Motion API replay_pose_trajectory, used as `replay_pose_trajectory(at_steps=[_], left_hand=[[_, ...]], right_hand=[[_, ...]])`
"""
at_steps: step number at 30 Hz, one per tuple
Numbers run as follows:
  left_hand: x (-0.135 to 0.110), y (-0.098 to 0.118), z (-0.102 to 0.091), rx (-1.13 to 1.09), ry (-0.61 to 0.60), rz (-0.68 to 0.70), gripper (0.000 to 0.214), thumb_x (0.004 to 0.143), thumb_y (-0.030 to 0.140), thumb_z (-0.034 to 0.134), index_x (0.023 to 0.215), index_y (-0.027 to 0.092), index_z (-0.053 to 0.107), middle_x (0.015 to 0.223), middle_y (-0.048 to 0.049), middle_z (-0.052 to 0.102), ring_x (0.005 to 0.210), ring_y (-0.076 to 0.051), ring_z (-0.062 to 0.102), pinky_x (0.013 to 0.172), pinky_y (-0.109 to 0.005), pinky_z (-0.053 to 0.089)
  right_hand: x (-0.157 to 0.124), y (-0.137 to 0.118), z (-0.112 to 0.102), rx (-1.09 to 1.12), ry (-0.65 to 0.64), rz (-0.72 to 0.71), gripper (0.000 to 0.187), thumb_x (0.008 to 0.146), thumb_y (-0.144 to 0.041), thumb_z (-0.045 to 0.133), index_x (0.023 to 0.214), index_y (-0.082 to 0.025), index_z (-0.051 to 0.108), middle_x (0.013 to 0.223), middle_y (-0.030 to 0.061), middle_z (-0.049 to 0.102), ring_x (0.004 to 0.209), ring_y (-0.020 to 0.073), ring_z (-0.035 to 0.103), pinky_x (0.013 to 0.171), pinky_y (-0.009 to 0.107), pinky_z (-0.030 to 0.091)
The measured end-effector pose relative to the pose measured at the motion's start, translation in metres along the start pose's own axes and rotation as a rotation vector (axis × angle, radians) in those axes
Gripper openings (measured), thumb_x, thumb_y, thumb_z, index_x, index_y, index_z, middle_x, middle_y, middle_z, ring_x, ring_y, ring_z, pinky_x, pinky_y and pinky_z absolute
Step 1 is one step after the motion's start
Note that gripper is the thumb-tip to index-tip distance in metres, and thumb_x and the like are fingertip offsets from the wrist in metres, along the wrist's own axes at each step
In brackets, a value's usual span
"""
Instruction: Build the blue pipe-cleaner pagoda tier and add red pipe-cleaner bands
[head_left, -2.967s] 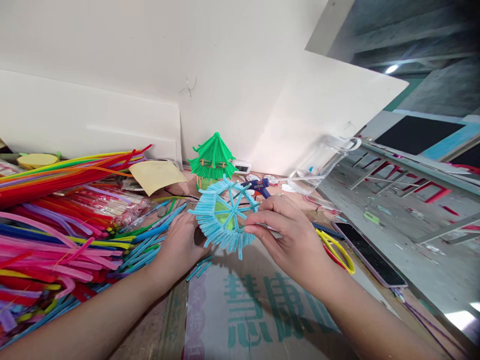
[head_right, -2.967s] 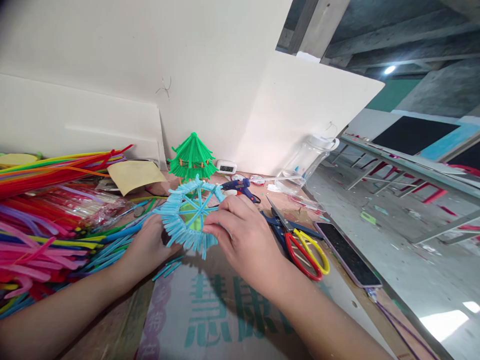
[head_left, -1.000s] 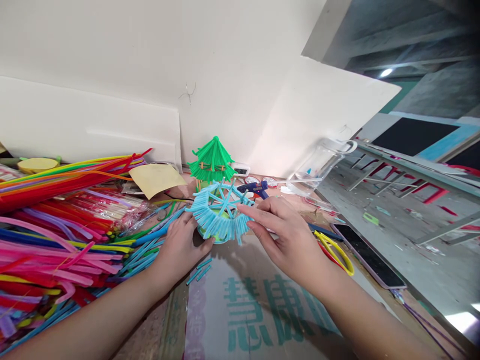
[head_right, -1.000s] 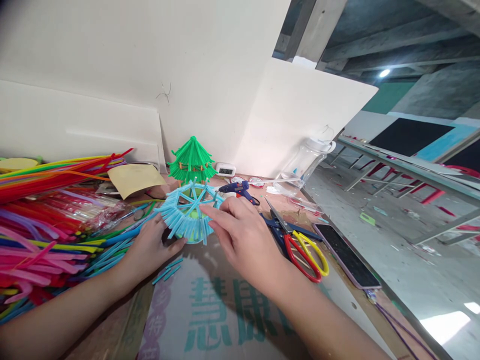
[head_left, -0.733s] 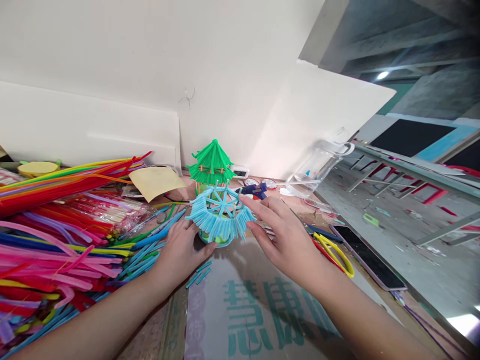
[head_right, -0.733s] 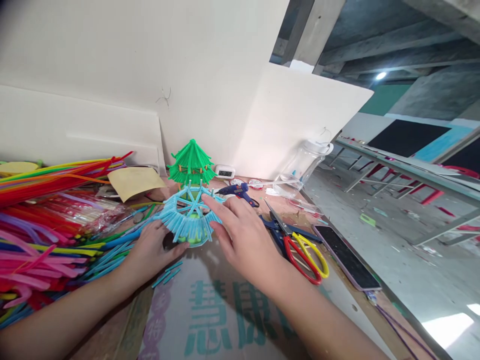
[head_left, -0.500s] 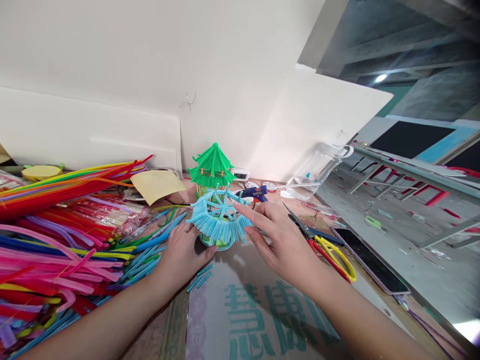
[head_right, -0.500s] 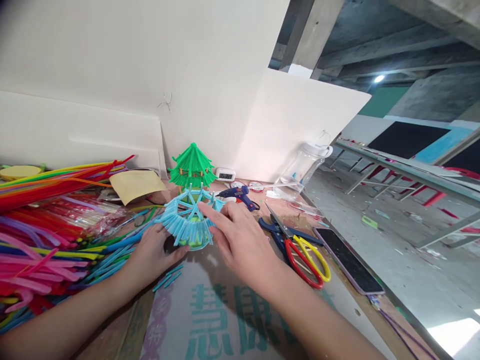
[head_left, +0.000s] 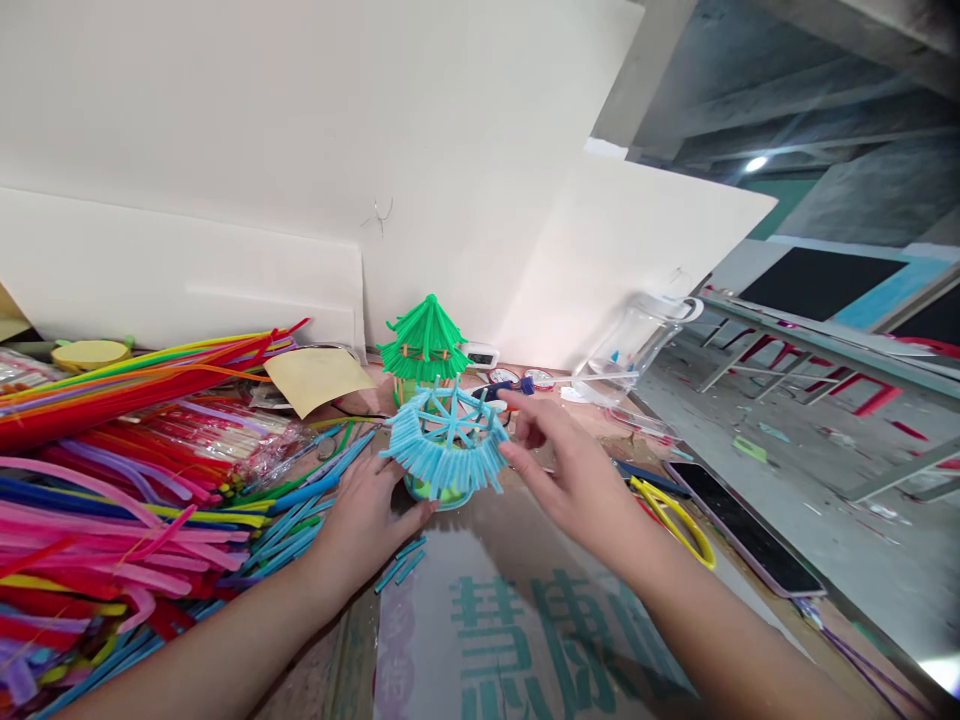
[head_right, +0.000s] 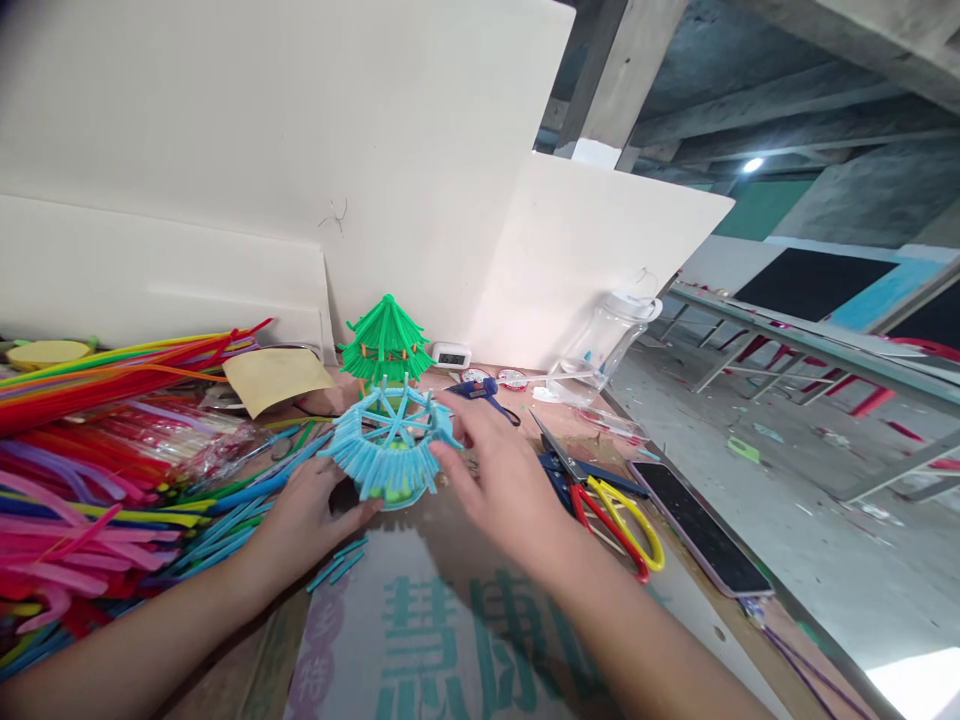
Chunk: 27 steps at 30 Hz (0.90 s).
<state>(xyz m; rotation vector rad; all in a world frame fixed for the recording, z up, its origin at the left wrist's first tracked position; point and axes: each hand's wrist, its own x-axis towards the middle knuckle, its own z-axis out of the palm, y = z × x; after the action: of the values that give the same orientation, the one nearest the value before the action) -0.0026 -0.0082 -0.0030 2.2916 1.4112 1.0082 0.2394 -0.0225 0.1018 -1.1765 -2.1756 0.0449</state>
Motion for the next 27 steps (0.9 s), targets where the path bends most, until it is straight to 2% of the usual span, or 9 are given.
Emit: replay_pose_trajectory(at_steps=[5, 8, 10, 12, 14, 17, 19, 25, 27], left_hand=[[0.001, 0.008, -0.016, -0.054, -0.049, 0.006, 0.05, 0.085, 0.036, 0.073, 0.133, 0.026, 0.061, 0.135, -0.0119, 0.064, 0.128, -0.034, 0.058, 0.107, -0.051, 0.048], [-0.001, 0.011, -0.047, 0.026, -0.155, 0.007, 0.048, 0.078, 0.025, 0.073, 0.125, 0.024, 0.065, 0.128, -0.0131, 0.068, 0.122, -0.035, 0.063, 0.103, -0.049, 0.052], [0.001, 0.016, -0.074, 0.106, -0.227, 0.018, 0.028, 0.082, 0.023, 0.062, 0.108, 0.025, 0.072, 0.107, -0.0099, 0.075, 0.104, -0.032, 0.07, 0.092, -0.046, 0.056], [0.01, 0.024, -0.099, 0.154, -0.153, -0.003, 0.025, 0.091, 0.028, 0.049, 0.1, 0.025, 0.073, 0.099, -0.0074, 0.076, 0.092, -0.028, 0.072, 0.082, -0.042, 0.057], [0.027, 0.033, -0.114, 0.151, -0.04, 0.008, 0.031, 0.096, 0.033, 0.044, 0.107, 0.025, 0.072, 0.108, -0.0059, 0.076, 0.097, -0.027, 0.071, 0.087, -0.04, 0.057], [0.061, 0.041, -0.113, 0.144, 0.047, 0.095, 0.04, 0.099, 0.029, 0.039, 0.128, 0.023, 0.065, 0.127, -0.0079, 0.069, 0.121, -0.025, 0.063, 0.107, -0.043, 0.048], [0.081, 0.04, -0.103, 0.096, 0.046, 0.112, 0.043, 0.098, 0.027, 0.039, 0.133, 0.021, 0.064, 0.133, -0.0092, 0.066, 0.125, -0.025, 0.06, 0.112, -0.043, 0.045], [0.104, 0.033, -0.076, -0.038, 0.058, 0.009, 0.035, 0.095, 0.038, 0.053, 0.117, 0.021, 0.074, 0.119, -0.0069, 0.074, 0.115, -0.024, 0.066, 0.099, -0.038, 0.053], [0.105, 0.033, -0.072, -0.044, 0.063, -0.009, 0.032, 0.094, 0.04, 0.056, 0.109, 0.022, 0.076, 0.111, -0.0059, 0.076, 0.108, -0.024, 0.068, 0.095, -0.037, 0.054]], right_hand=[[0.008, 0.037, 0.001, 0.245, -0.021, 0.165, 0.046, 0.104, -0.045, 0.045, 0.14, -0.016, 0.05, 0.112, 0.0131, 0.07, 0.099, 0.0226, 0.068, 0.088, 0.043, 0.056], [0.009, 0.053, 0.011, 0.421, -0.002, 0.219, 0.05, 0.103, -0.053, 0.045, 0.137, -0.018, 0.053, 0.115, 0.0131, 0.072, 0.101, 0.0224, 0.07, 0.094, 0.045, 0.056], [0.009, 0.057, 0.021, 0.542, 0.071, 0.262, 0.053, 0.1, -0.058, 0.048, 0.134, -0.017, 0.055, 0.112, 0.0127, 0.072, 0.098, 0.0221, 0.071, 0.092, 0.044, 0.057], [0.007, 0.057, 0.033, 0.615, 0.173, 0.296, 0.053, 0.1, -0.06, 0.046, 0.13, -0.017, 0.056, 0.108, 0.012, 0.072, 0.095, 0.0214, 0.071, 0.09, 0.042, 0.057], [0.003, 0.055, 0.047, 0.647, 0.25, 0.32, 0.05, 0.102, -0.059, 0.043, 0.127, -0.018, 0.056, 0.109, 0.0115, 0.071, 0.097, 0.0208, 0.069, 0.093, 0.042, 0.056], [-0.005, 0.05, 0.063, 0.693, 0.298, 0.365, 0.047, 0.102, -0.056, 0.041, 0.127, -0.019, 0.056, 0.118, 0.0124, 0.069, 0.11, 0.0213, 0.066, 0.101, 0.043, 0.051], [-0.009, 0.05, 0.071, 0.721, 0.3, 0.402, 0.047, 0.102, -0.055, 0.04, 0.129, -0.019, 0.055, 0.121, 0.0137, 0.068, 0.114, 0.0222, 0.065, 0.102, 0.043, 0.051], [-0.01, 0.059, 0.081, 0.773, 0.236, 0.444, 0.035, 0.091, -0.037, 0.051, 0.118, -0.018, 0.062, 0.122, 0.0121, 0.07, 0.114, 0.0235, 0.065, 0.103, 0.042, 0.049], [-0.008, 0.06, 0.085, 0.795, 0.193, 0.454, 0.037, 0.084, -0.031, 0.052, 0.117, -0.018, 0.063, 0.114, 0.0108, 0.073, 0.102, 0.0231, 0.068, 0.094, 0.041, 0.053]])
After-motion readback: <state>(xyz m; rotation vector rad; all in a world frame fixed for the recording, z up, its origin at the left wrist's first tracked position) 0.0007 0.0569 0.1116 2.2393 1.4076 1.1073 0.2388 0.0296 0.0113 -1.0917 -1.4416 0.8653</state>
